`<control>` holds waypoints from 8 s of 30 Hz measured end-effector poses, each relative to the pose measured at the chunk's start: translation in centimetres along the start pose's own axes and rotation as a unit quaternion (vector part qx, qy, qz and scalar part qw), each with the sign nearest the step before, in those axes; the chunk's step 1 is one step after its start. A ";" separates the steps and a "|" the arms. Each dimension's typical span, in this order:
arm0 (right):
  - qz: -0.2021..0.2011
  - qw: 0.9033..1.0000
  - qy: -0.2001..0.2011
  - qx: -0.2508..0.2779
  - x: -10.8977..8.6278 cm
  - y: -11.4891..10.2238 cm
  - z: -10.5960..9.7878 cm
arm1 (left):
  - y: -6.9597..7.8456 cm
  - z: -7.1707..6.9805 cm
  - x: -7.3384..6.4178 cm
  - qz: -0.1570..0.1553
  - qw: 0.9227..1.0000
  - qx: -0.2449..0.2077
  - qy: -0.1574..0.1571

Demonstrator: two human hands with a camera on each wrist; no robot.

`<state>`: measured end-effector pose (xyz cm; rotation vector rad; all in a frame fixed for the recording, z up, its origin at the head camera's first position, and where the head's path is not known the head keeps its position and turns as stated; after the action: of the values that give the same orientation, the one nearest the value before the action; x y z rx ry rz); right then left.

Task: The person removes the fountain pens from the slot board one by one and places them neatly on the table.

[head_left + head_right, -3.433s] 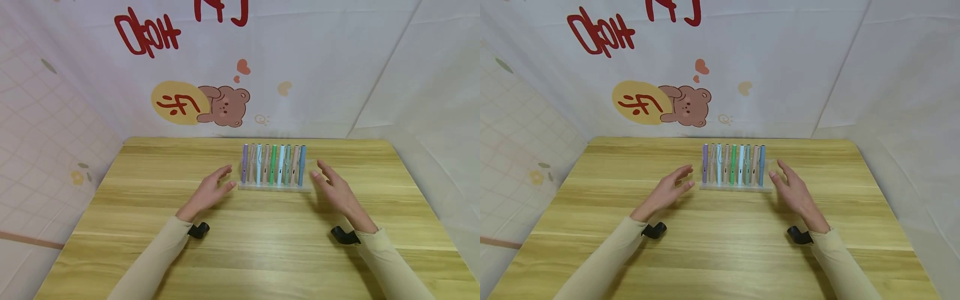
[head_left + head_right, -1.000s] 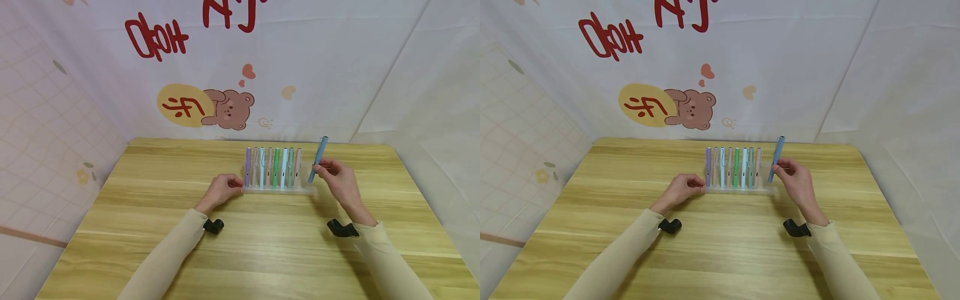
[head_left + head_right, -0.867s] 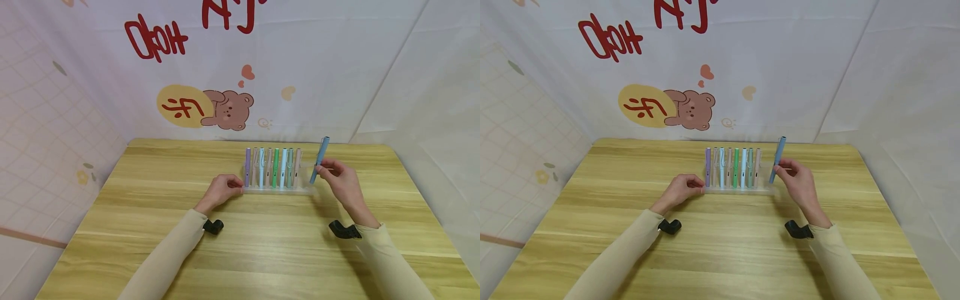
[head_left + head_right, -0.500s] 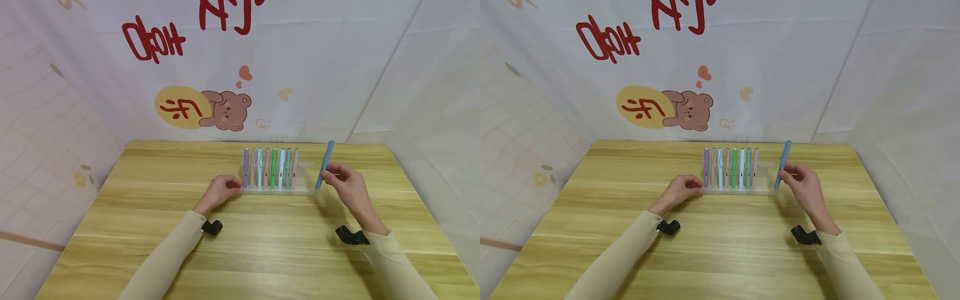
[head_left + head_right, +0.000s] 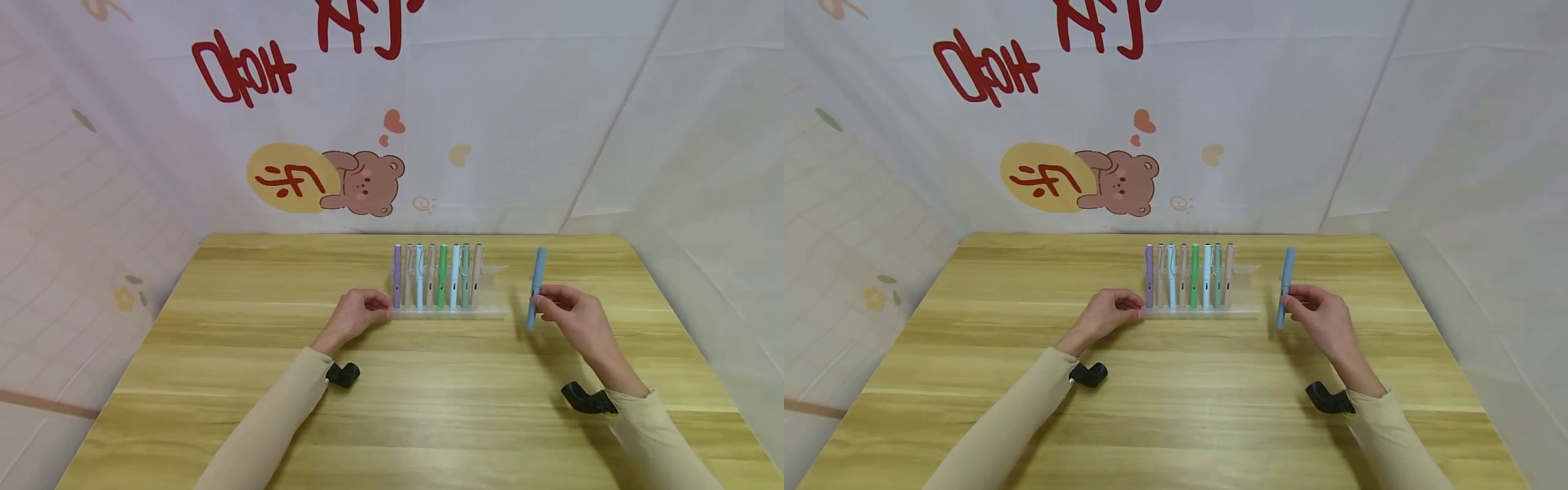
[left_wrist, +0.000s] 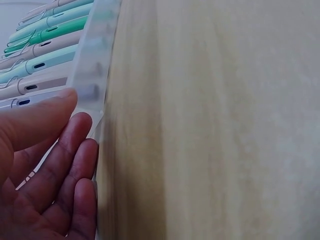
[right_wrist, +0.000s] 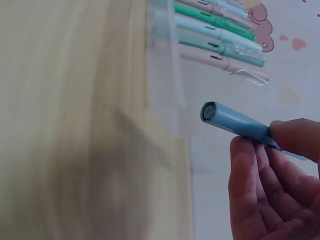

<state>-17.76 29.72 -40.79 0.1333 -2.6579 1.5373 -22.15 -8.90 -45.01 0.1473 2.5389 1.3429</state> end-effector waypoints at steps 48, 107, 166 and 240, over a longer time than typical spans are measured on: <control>0.125 0.982 -0.140 -0.014 2.7 3.8 2.4 | 0.0 -0.1 0.0 0.014 1.000 -0.002 0.002; 0.091 0.988 -0.078 -0.098 2.0 3.3 1.7 | -0.2 -0.1 -0.2 0.002 1.000 0.000 0.009; -0.005 0.997 -0.075 -0.017 5.5 -1.1 9.0 | -0.2 -0.1 -0.1 -0.004 1.000 -0.017 -0.004; 0.053 0.995 -0.027 -0.075 2.1 4.3 0.4 | -0.3 -0.3 -0.4 0.009 1.000 -0.015 0.013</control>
<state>-20.36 31.39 -44.46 0.0252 -2.8544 1.3724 -21.88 -9.42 -45.01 0.1495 2.5433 1.3972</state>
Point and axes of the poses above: each hand's wrist, its own x-axis towards the middle knuckle, its own z-axis out of the palm, y = z × x, the point moved 7 cm from there along x, towards the middle knuckle, and after that the axes turned 5 degrees about -z, right-handed, at the moved point
